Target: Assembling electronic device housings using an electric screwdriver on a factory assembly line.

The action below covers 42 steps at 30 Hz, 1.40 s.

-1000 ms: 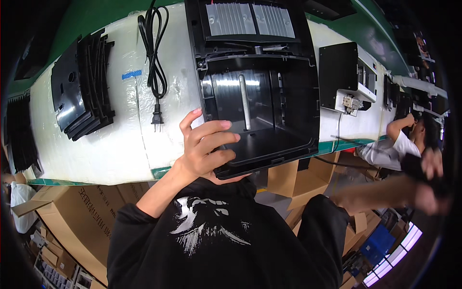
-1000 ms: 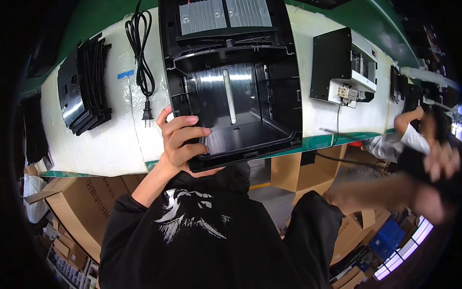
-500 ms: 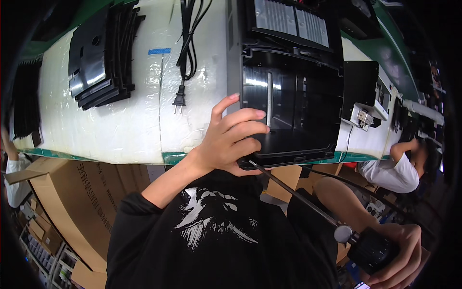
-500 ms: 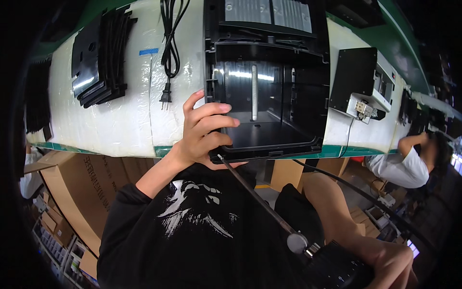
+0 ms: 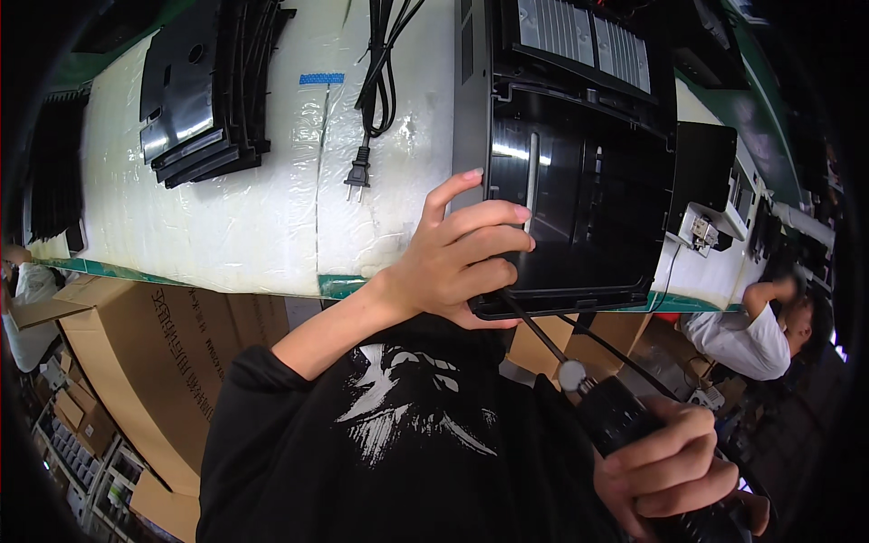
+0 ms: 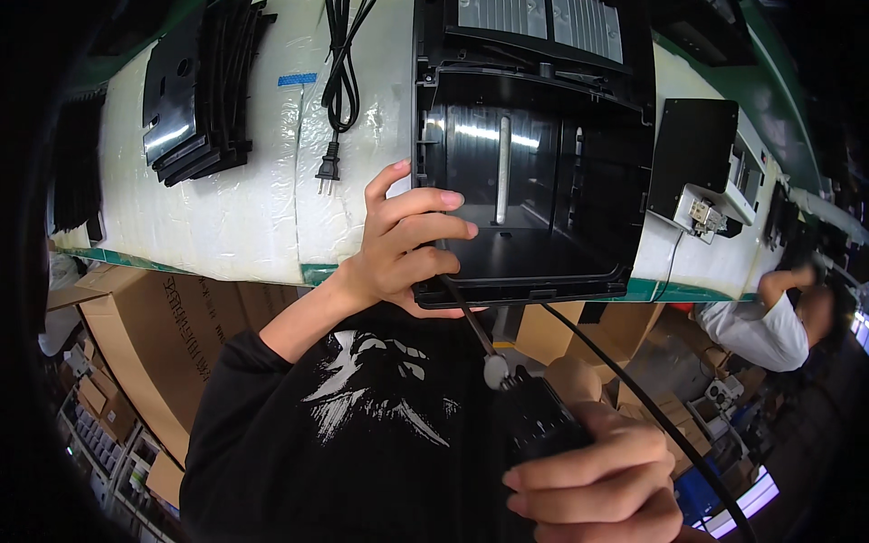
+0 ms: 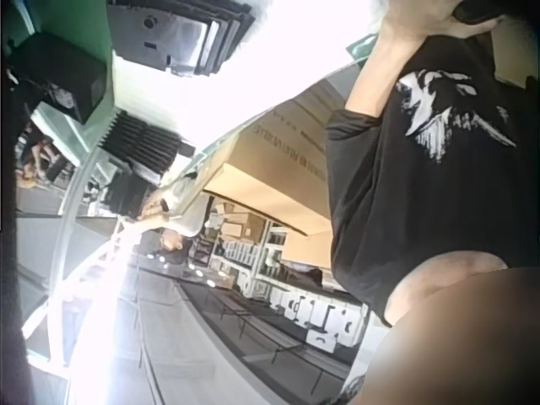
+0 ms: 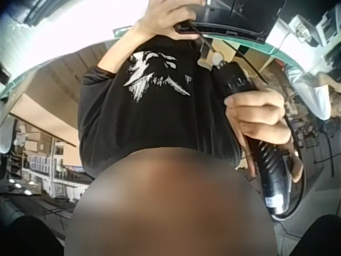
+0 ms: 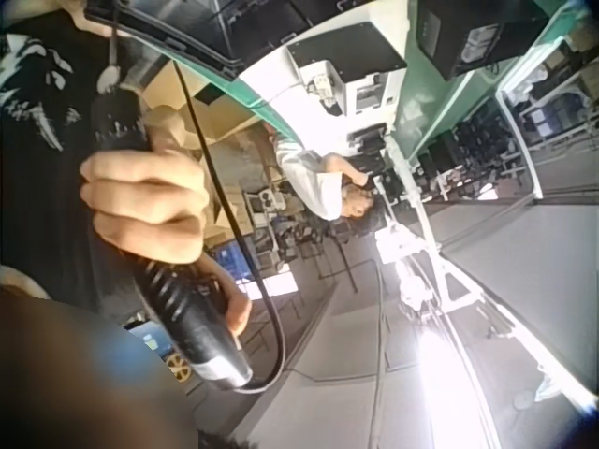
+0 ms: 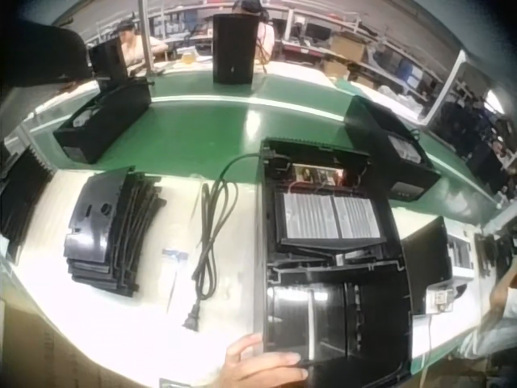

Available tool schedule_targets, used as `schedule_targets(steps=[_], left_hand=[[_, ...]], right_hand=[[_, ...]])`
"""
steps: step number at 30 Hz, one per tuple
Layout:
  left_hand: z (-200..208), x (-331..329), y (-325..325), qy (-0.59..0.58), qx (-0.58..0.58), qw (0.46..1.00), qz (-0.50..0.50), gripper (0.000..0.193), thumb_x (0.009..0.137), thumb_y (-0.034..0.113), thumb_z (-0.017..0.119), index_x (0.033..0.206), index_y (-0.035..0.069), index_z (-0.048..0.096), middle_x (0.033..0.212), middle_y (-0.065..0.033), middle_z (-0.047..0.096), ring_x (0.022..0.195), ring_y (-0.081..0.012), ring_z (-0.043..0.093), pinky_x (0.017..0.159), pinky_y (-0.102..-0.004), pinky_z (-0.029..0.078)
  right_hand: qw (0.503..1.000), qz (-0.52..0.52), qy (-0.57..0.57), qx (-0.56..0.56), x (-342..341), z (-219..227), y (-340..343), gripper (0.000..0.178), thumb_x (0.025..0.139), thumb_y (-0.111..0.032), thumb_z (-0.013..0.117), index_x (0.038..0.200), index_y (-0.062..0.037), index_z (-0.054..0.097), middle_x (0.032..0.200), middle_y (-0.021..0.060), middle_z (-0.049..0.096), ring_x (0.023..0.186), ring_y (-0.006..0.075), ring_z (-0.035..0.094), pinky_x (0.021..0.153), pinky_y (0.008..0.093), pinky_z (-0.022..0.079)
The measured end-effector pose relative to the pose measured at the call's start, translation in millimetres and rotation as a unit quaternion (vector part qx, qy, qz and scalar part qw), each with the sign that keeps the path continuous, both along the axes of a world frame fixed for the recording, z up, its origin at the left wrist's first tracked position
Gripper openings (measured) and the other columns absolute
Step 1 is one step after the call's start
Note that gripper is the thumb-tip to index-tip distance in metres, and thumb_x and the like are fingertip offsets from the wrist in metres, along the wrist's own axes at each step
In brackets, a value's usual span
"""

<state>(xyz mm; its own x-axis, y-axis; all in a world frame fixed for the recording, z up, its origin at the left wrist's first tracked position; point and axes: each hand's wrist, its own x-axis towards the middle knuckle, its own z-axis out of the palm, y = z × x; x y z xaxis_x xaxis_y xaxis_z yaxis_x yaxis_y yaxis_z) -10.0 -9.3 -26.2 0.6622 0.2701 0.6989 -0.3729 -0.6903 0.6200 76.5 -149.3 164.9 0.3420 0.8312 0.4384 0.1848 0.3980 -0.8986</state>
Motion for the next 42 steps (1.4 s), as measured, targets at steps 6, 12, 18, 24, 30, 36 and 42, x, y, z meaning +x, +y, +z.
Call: schedule_targets(steps=[6, 12, 18, 24, 30, 36, 42], left_hand=[[3, 0, 2, 0.0, 0.002, 1.0, 0.001, 0.038, 0.065, 0.044, 0.07, 0.066, 0.014, 0.047, 0.101, 0.0017, 0.057, 0.111, -0.0195, 0.051, 0.103, -0.0542, 0.026], [2, 1, 0, 0.0, -0.004, 1.0, -0.006, 0.038, 0.066, 0.044, 0.07, 0.066, 0.014, 0.047, 0.101, 0.0014, 0.057, 0.111, -0.0194, 0.052, 0.103, -0.0542, 0.027], [1, 1, 1, -0.024, -0.026, 0.999, -0.004, 0.037, 0.066, 0.042, 0.07, 0.066, 0.013, 0.046, 0.099, 0.0009, 0.057, 0.111, -0.0195, 0.052, 0.102, -0.0544, 0.027], [2, 3, -2, -0.033, -0.028, 0.999, -0.002, 0.035, 0.068, 0.042, 0.066, 0.065, 0.012, 0.047, 0.094, -0.0004, 0.057, 0.108, -0.0195, 0.053, 0.102, -0.054, 0.029], [-4, 1, 0, -0.025, -0.018, 0.999, -0.008, 0.042, 0.072, 0.047, 0.062, 0.057, 0.013, 0.042, 0.092, 0.0003, 0.06, 0.106, -0.0188, 0.053, 0.102, -0.0546, 0.026], [2, 0, 4, -0.03, -0.028, 0.999, -0.013, 0.036, 0.063, 0.043, 0.066, 0.065, 0.01, 0.049, 0.088, -0.0006, 0.055, 0.106, -0.0192, 0.052, 0.103, -0.053, 0.029], [10, 0, 10, -0.019, 0.018, 1.0, -0.009, 0.038, 0.06, 0.043, 0.067, 0.065, 0.01, 0.048, 0.081, -0.0012, 0.052, 0.102, -0.0193, 0.053, 0.104, -0.0532, 0.03]], right_hand=[[0.996, 0.037, -0.02, -0.084, 3, -11, -7, 0.041, 0.082, -0.034, 0.054, 0.112, -0.0099, 0.039, 0.075, 0.0154, 0.058, 0.058, 0.0278, 0.059, 0.051, 0.0363, 0.053], [0.999, 0.02, -0.027, 0.005, 4, -34, 1, 0.022, 0.07, 0.008, 0.067, 0.083, 0.0, 0.051, 0.07, 0.0157, 0.063, 0.058, 0.0272, 0.064, 0.042, 0.0273, 0.047], [0.996, 0.058, -0.06, -0.016, 2, -37, 14, 0.022, 0.068, 0.007, 0.069, 0.082, 0.0005, 0.053, 0.07, 0.0153, 0.063, 0.058, 0.0267, 0.064, 0.037, 0.0229, 0.04], [0.996, 0.051, -0.073, -0.02, -5, -37, 31, 0.022, 0.066, 0.006, 0.071, 0.081, -0.0009, 0.055, 0.067, 0.0124, 0.063, 0.057, 0.024, 0.063, 0.037, 0.0216, 0.036], [0.99, 0.105, -0.09, -0.026, -3, -43, 39, 0.019, 0.067, 0.005, 0.07, 0.078, -0.0001, 0.056, 0.068, 0.0134, 0.063, 0.058, 0.026, 0.064, 0.04, 0.023, 0.041], [0.991, 0.103, -0.052, -0.067, -7, -41, 35, 0.015, 0.07, -0.002, 0.068, 0.078, 0.0024, 0.057, 0.073, 0.0163, 0.064, 0.061, 0.029, 0.065, 0.042, 0.0243, 0.046], [0.997, 0.05, -0.027, 0.061, -11, -51, 48, 0.024, 0.074, -0.012, 0.069, 0.087, 0.007, 0.061, 0.083, 0.0199, 0.063, 0.067, 0.0309, 0.065, 0.05, 0.0277, 0.054]])
